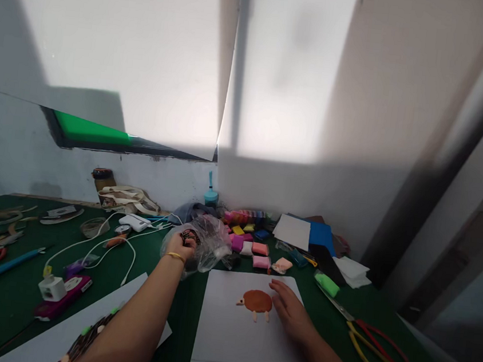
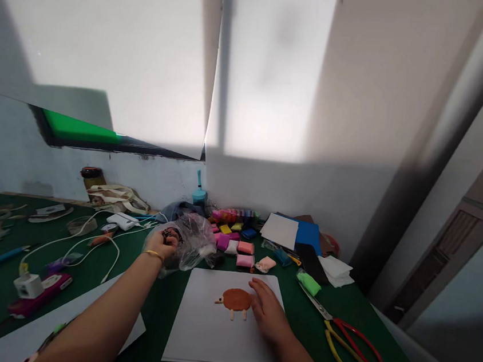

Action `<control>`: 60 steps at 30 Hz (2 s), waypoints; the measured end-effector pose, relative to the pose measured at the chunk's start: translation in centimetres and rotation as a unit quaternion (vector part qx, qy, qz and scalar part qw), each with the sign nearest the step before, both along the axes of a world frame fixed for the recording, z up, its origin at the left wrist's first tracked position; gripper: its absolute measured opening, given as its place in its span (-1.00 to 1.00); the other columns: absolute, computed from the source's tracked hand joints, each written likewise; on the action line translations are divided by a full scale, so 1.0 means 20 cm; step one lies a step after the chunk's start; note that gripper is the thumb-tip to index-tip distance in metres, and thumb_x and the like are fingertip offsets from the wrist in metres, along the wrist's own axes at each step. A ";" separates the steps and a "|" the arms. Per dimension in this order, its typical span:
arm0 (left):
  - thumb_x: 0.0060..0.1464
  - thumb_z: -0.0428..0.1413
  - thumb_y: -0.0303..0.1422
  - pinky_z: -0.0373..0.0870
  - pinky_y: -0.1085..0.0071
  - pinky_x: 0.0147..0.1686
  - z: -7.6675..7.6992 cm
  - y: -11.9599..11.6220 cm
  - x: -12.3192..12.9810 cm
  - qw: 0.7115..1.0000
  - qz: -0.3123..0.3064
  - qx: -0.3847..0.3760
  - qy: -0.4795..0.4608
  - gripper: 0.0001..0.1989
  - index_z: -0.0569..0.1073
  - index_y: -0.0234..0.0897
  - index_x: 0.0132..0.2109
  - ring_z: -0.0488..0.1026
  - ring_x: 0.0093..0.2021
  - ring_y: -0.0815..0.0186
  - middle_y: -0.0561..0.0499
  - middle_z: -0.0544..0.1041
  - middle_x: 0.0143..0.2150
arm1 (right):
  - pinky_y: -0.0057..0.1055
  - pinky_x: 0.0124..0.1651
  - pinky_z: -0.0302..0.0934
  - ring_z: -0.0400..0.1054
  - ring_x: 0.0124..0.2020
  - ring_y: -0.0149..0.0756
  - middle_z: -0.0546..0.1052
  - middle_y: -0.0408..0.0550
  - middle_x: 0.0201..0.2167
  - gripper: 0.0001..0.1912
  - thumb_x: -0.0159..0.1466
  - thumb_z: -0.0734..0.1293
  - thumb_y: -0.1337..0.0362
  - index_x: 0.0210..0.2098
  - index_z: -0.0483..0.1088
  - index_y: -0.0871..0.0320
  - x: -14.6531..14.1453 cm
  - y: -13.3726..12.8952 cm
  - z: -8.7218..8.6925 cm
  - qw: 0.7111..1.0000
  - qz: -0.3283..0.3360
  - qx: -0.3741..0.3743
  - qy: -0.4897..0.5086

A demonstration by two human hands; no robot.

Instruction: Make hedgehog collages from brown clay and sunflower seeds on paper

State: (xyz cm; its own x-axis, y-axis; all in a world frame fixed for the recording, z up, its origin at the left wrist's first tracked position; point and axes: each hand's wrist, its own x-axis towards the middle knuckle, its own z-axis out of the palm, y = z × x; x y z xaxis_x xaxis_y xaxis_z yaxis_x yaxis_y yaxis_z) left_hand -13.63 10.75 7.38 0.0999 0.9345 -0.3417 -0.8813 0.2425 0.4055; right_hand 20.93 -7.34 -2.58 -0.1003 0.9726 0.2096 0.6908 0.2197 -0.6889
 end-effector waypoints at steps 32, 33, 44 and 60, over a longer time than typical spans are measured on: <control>0.03 -0.01 -0.41 -0.06 0.70 -0.80 -0.26 -0.60 0.44 0.976 -0.194 -0.062 -0.084 -0.93 0.29 -0.31 -0.39 0.28 -0.62 0.50 0.05 0.31 -0.48 | -0.14 0.25 -0.05 0.01 0.23 -0.14 0.22 -0.03 0.19 -0.44 0.26 0.05 -0.07 0.11 0.26 0.08 0.00 0.00 -0.01 1.000 0.007 -0.004 -0.021; 0.03 -0.01 -0.41 -0.06 0.70 -0.80 -0.27 -0.60 0.45 0.975 -0.194 -0.063 -0.085 -0.93 0.29 -0.31 -0.40 0.28 -0.62 0.50 0.05 0.31 -0.47 | -0.13 0.25 -0.05 0.01 0.23 -0.14 0.22 -0.03 0.19 -0.44 0.26 0.05 -0.07 0.11 0.26 0.07 0.00 0.00 -0.01 1.000 0.008 -0.004 -0.022; 0.04 0.06 -0.31 -0.13 0.75 -0.79 -0.21 -0.79 0.56 0.890 -0.452 -0.018 -0.056 -0.80 0.27 -0.33 -0.44 0.16 -0.64 0.55 0.10 0.22 -0.52 | -0.22 0.05 0.19 0.29 -0.01 -0.16 0.43 -0.01 -0.03 -0.58 0.26 0.11 0.03 -0.01 0.35 0.05 -0.16 -0.03 0.20 0.990 0.025 -0.009 0.139; 0.08 0.05 -0.32 -0.11 0.74 -0.78 -0.24 -0.74 0.58 0.923 -0.365 -0.042 -0.117 -0.80 0.27 -0.34 -0.44 0.19 -0.63 0.57 0.09 0.26 -0.51 | -0.38 -0.29 0.24 0.43 -0.30 -0.24 0.52 0.02 -0.20 -0.74 0.08 0.32 0.08 -0.41 0.32 0.17 -0.18 0.02 0.22 0.918 0.004 -0.107 0.383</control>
